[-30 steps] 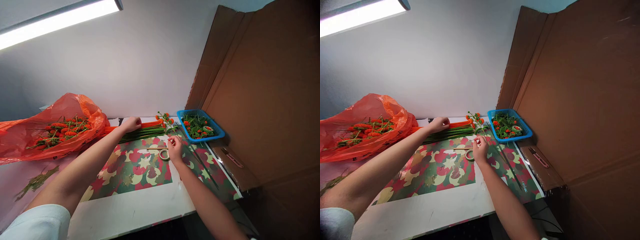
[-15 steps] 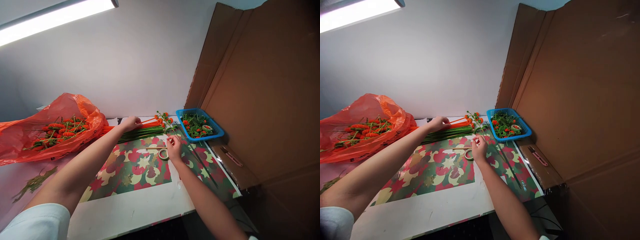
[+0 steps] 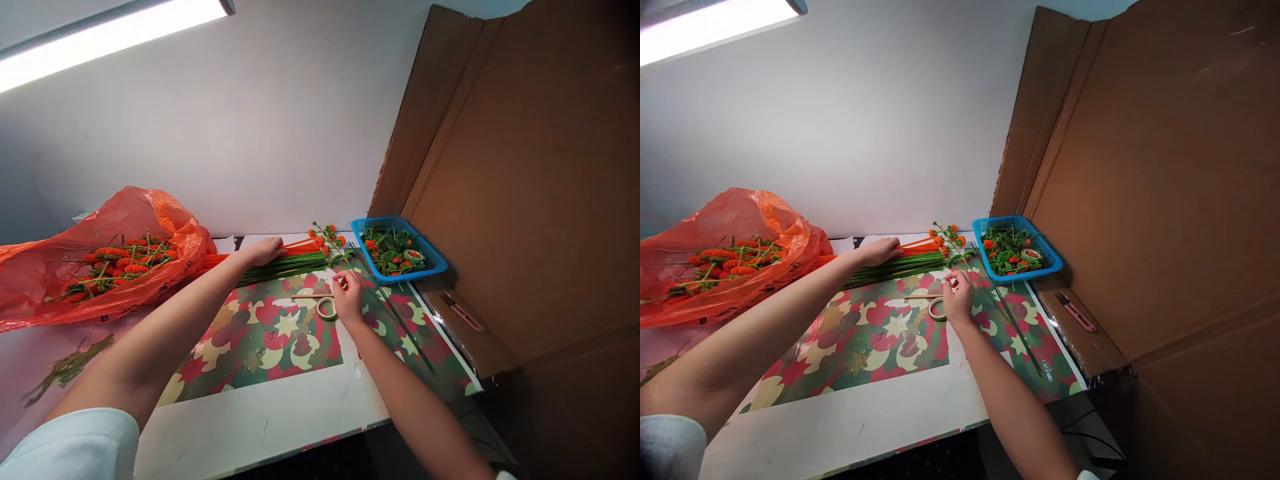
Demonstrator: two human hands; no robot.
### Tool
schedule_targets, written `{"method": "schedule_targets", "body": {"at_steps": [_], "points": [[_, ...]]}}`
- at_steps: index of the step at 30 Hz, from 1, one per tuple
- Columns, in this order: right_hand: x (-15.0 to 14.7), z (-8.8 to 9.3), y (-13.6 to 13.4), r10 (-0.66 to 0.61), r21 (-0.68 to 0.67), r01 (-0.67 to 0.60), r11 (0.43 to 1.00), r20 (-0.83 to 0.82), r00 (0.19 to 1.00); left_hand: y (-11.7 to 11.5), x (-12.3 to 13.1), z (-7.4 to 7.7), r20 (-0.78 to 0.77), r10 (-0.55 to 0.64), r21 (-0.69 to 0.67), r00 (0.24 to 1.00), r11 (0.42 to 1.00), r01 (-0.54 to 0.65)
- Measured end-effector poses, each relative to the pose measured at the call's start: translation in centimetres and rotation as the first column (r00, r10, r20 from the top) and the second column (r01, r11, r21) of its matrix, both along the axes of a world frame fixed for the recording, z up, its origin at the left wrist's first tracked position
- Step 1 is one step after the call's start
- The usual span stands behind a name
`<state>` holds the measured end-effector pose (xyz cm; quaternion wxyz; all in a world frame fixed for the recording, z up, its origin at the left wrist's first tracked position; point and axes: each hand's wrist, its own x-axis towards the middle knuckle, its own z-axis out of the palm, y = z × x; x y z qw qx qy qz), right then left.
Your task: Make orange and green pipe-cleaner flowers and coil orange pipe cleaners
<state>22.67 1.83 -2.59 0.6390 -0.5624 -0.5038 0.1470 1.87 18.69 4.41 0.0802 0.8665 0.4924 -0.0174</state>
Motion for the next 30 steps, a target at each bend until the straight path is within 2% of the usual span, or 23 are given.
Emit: {"method": "schedule_targets", "body": {"at_steps": [8,16,21,25,27,30], "points": [[-0.1,0.0,0.0,0.002,-0.010,-0.002,1.000,-0.011,1.000,-0.2,0.0,0.5,-0.005,-0.020,0.001,1.000,1.000,0.020],[0.0,0.1,-0.1,0.006,-0.015,-0.006,1.000,-0.008,1.000,-0.4,0.0,1.8,0.082,-0.016,0.014,0.997,1.000,0.015],[0.0,0.1,-0.1,0.019,-0.022,-0.019,1.000,-0.004,1.000,-0.4,-0.5,4.0,0.205,-0.011,0.062,0.979,0.998,-0.002],[-0.1,0.1,-0.1,0.024,-0.029,-0.024,0.999,-0.007,1.000,-0.4,-1.4,6.2,0.333,0.042,0.164,0.942,0.981,-0.101],[-0.1,0.2,-0.2,0.023,-0.029,-0.023,0.999,-0.008,1.000,-0.7,-1.6,7.3,0.402,0.073,0.234,0.913,0.956,-0.180],[-0.1,0.5,-0.4,0.018,-0.029,-0.018,0.999,-0.010,1.000,-2.4,-1.3,9.4,0.513,0.090,0.378,0.854,0.869,-0.319]]}}
